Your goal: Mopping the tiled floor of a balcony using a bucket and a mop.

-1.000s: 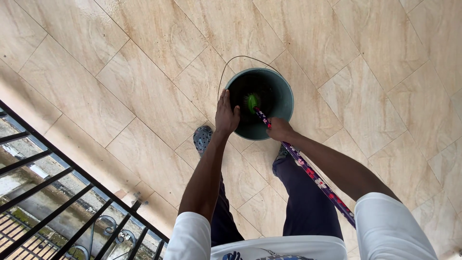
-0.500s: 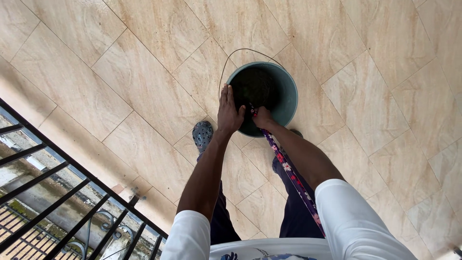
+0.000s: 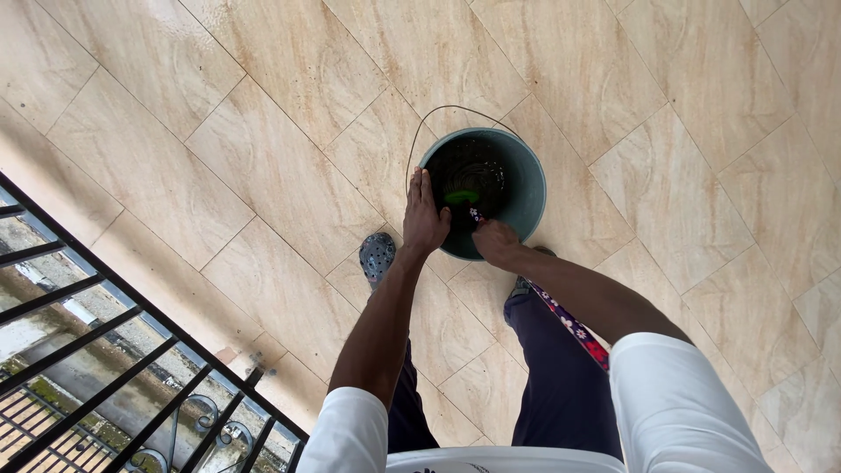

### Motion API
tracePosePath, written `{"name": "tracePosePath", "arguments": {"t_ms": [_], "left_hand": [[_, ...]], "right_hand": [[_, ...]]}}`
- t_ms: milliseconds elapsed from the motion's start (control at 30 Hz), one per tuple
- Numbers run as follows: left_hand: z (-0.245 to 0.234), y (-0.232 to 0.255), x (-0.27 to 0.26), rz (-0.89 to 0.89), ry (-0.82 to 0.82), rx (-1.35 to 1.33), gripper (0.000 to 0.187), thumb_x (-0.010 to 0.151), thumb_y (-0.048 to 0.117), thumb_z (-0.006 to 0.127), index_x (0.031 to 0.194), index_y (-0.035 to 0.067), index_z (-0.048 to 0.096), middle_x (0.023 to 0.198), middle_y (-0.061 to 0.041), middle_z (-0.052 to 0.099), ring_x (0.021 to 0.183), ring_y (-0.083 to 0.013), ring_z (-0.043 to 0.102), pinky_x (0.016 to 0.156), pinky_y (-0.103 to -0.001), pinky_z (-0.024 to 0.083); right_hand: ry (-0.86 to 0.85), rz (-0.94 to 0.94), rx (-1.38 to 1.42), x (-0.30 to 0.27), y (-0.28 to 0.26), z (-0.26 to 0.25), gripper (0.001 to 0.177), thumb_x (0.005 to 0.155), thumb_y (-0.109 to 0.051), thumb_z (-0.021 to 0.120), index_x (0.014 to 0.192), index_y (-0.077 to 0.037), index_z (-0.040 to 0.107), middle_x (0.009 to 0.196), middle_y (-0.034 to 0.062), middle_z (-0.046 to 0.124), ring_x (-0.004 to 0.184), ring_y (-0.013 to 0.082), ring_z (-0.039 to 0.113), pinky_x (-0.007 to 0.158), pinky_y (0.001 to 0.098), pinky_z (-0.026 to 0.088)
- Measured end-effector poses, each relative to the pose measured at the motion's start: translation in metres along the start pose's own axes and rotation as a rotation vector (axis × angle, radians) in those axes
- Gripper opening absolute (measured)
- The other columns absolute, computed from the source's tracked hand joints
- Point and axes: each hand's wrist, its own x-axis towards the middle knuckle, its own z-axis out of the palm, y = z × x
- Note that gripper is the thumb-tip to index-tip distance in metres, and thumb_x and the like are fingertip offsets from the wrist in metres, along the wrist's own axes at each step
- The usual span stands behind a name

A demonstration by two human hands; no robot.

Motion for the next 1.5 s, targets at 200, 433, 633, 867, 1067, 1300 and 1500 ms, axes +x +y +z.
{"name": "tracePosePath", "arguments": {"t_ms": [200,433,633,867,1067,1300,1500], "left_hand": [[0.002,-0.002,0.001,-0.007,-0.004,0.012,0.092,0.084,0.012,0.067,0.158,-0.009,0.015,0.168,-0.028,0.014,0.156,-0.0436,0.016,0.125,-0.046,0.023],[-0.002,0.002,0.001,0.001,0.007,-0.003,0.095,0.082,0.012,0.069,0.158,-0.009,0.016,0.166,-0.029,0.015,0.155,-0.0443,0.018,0.126,-0.045,0.023],[-0.001,0.002,0.001,-0.037,-0.016,0.003,0.091,0.082,0.013,0.07,0.156,-0.006,0.022,0.167,-0.027,0.017,0.155,-0.0446,0.019,0.124,-0.046,0.026],[-0.005,0.005,0.002,-0.058,-0.01,0.012,0.09,0.083,0.015,0.07,0.157,-0.004,0.024,0.167,-0.026,0.016,0.155,-0.0437,0.017,0.123,-0.047,0.028],[0.002,0.002,-0.001,-0.051,0.015,-0.005,0.089,0.082,0.015,0.07,0.156,-0.004,0.026,0.168,-0.026,0.015,0.155,-0.0437,0.017,0.123,-0.047,0.028],[0.023,0.017,-0.037,-0.056,0.259,-0.183,0.057,0.106,0.029,0.058,0.154,0.002,0.044,0.165,-0.021,0.044,0.153,-0.0375,0.045,0.124,-0.042,0.039],[0.112,-0.007,-0.042,-0.86,-0.214,-1.252,0.112,0.086,0.087,0.031,0.158,0.001,0.024,0.154,-0.021,0.05,0.133,-0.0364,0.056,0.107,-0.045,0.042]], "right_hand": [[-0.114,0.22,0.298,0.041,-0.004,-0.028,0.021,0.086,-0.007,0.069,0.103,0.002,0.077,0.102,0.0222,0.074,0.096,0.0352,0.073,0.08,0.0408,0.056],[-0.117,0.519,1.241,-0.029,-0.001,-0.093,0.05,0.093,-0.011,0.061,0.143,-0.007,0.051,0.095,0.0304,0.07,0.085,0.0443,0.069,0.069,0.0508,0.057],[-0.101,0.153,0.286,-0.021,0.002,-0.055,0.043,0.08,-0.007,0.072,0.121,0.008,0.066,0.095,0.0229,0.073,0.088,0.0331,0.074,0.071,0.0391,0.056],[-0.137,0.147,0.172,0.035,0.008,-0.018,0.02,0.091,0.001,0.059,0.099,0.003,0.077,0.103,0.023,0.074,0.095,0.0325,0.074,0.08,0.0399,0.061],[0.057,0.474,1.043,0.012,0.015,-0.023,0.038,0.086,-0.007,0.07,0.124,-0.003,0.062,0.084,0.0191,0.067,0.069,0.0283,0.066,0.058,0.0395,0.052],[0.183,0.455,2.054,-0.082,0.006,-0.042,0.049,0.097,-0.006,0.055,0.145,0.001,0.052,0.075,0.0099,0.064,0.048,0.0123,0.056,0.038,0.0299,0.045],[0.155,0.337,2.484,-0.167,-0.031,-0.073,0.045,0.098,-0.012,0.05,0.143,-0.003,0.047,0.081,0.0084,0.061,0.048,0.011,0.054,0.038,0.0266,0.044]]}}
